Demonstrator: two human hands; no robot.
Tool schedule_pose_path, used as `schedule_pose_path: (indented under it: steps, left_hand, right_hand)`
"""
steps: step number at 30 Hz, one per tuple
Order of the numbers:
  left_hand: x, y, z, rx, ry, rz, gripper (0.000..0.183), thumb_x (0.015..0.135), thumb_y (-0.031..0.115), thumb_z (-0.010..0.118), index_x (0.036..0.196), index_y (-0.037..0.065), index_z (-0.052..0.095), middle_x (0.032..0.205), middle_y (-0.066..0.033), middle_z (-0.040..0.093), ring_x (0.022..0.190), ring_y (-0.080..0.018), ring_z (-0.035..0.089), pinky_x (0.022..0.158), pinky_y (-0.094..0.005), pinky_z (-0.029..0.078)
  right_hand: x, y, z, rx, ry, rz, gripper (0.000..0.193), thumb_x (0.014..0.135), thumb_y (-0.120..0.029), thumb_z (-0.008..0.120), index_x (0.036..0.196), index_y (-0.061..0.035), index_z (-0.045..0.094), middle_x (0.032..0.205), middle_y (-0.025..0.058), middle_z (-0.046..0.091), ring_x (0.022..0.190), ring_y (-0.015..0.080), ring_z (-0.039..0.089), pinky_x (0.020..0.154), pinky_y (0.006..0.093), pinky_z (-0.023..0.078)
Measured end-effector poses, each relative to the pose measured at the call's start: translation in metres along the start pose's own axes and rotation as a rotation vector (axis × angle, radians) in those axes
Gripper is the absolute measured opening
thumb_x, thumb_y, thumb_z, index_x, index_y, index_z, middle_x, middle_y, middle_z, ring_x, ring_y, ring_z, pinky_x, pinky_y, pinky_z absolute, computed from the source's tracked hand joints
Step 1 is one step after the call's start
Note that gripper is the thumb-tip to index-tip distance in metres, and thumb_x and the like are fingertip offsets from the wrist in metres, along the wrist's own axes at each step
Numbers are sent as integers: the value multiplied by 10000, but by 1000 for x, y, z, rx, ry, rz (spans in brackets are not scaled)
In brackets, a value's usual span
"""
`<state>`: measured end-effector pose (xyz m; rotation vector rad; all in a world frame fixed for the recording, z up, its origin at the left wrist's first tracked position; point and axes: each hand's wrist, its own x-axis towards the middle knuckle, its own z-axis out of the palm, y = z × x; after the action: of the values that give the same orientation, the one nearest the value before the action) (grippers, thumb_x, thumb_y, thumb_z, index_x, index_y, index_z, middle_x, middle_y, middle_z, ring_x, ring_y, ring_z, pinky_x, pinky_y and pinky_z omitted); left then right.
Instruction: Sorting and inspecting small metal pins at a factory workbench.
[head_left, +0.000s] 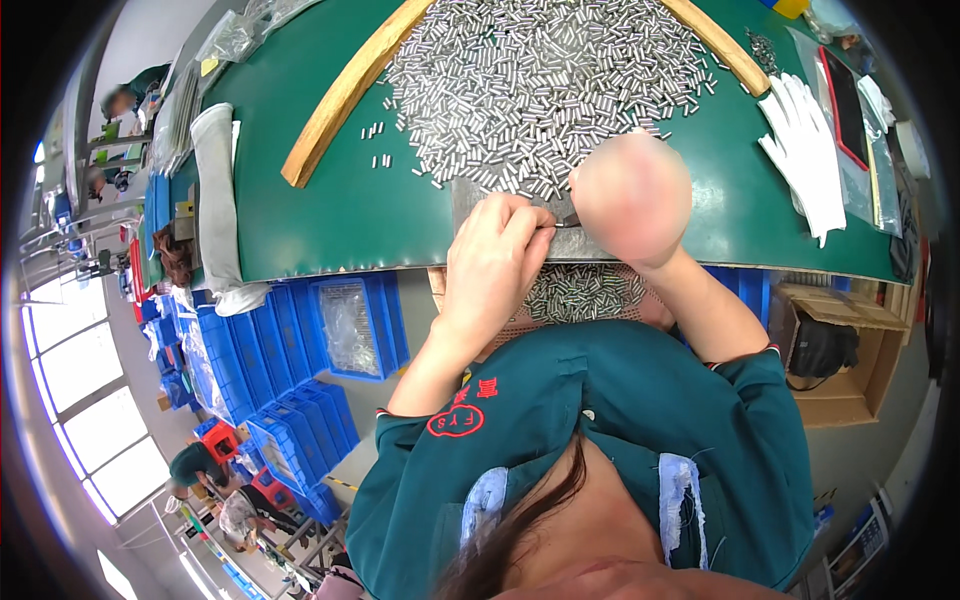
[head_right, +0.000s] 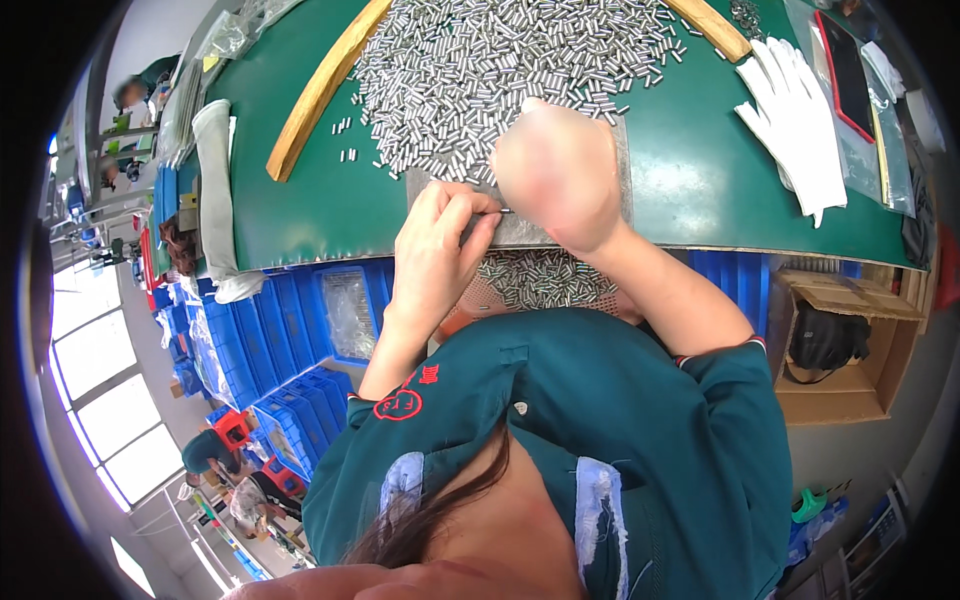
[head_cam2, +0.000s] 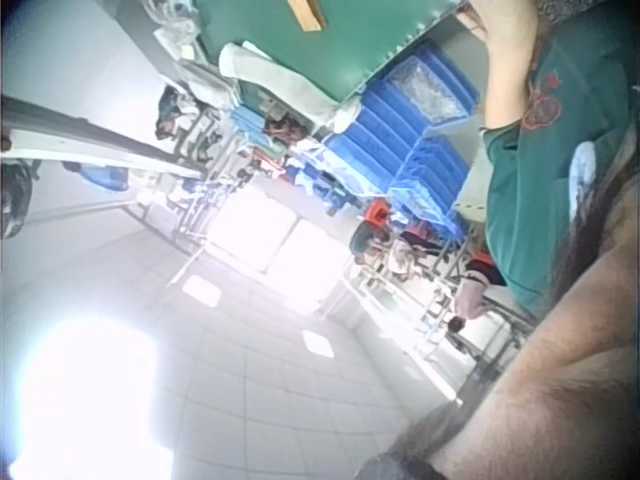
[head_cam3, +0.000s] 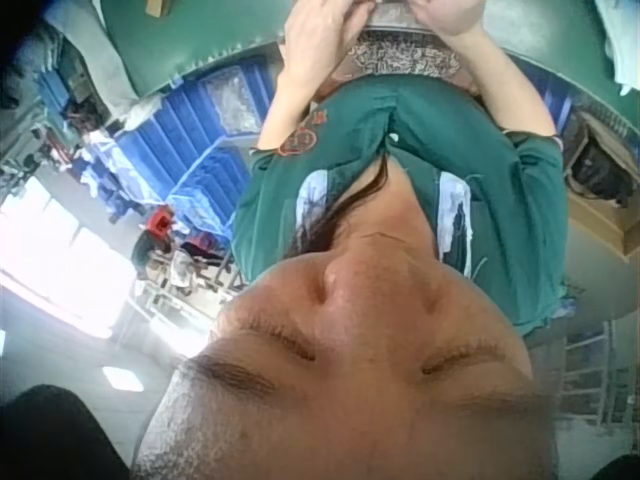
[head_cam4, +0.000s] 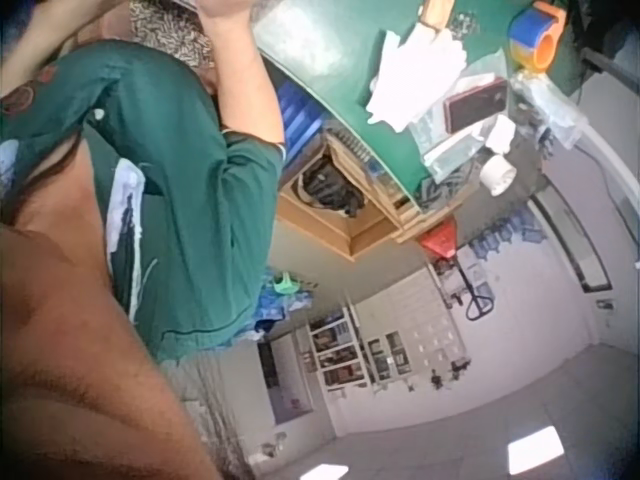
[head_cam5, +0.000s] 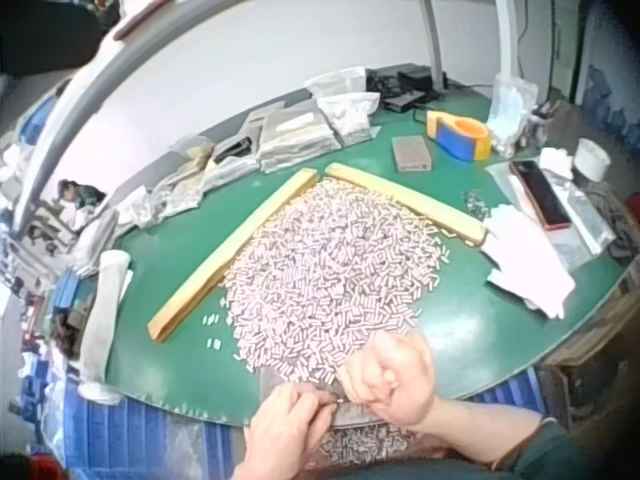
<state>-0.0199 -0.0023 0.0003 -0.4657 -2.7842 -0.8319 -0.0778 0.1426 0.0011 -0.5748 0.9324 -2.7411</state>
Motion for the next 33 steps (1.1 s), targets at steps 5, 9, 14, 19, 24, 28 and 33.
schedule_pose_path:
  steps: [5,9,14,19,24,28,33]
  left_hand:
    - [1,0,0,15,11,19,114,696,49,649,770,69,565,770,-51,500,735,-226,525,647,-338,435]
    - [0,-2,2,10,14,17,116,691,46,648,766,65,561,766,-54,498,728,-229,521,643,-339,433]
    - [-3,0,-3,-34,-23,1,123,677,19,652,759,56,569,751,-69,522,718,-242,531,641,-327,432]
    - [-10,1,-31,-186,-224,-30,105,700,28,651,791,58,608,773,-66,551,737,-221,549,650,-303,443]
    - [-5,-17,-30,139,14,-97,131,717,56,656,843,67,623,781,-64,547,738,-202,556,643,-298,446]
    - [3,-19,-19,68,6,-103,132,723,101,647,851,100,614,769,-42,508,760,-220,535,678,-333,436]
    - [12,-18,-14,119,-38,-38,127,720,116,649,834,101,595,763,-39,504,746,-221,532,663,-333,431]
  right_hand:
    - [0,2,-2,26,9,5,481,953,-261,245,503,-107,316,407,-4,299,343,66,214,328,214,199]
    - [-2,4,-4,161,5,7,445,933,-206,332,513,-61,360,418,19,353,359,79,274,366,235,240]
    - [-4,2,4,-67,-55,18,441,924,-192,351,504,-58,367,436,23,375,401,76,302,404,234,242]
    - [-2,2,1,-90,-33,-3,462,932,-201,279,488,-90,345,413,24,338,346,90,228,344,234,226]
    - [0,3,2,-79,-47,-18,460,943,-203,265,503,-92,343,412,16,326,346,80,228,340,226,221]
    - [0,3,0,8,-36,-3,445,932,-199,332,509,-64,353,407,22,332,353,79,273,369,236,223]
    - [0,3,-1,22,-35,0,438,932,-190,327,515,-61,355,413,21,333,353,80,269,370,236,228]
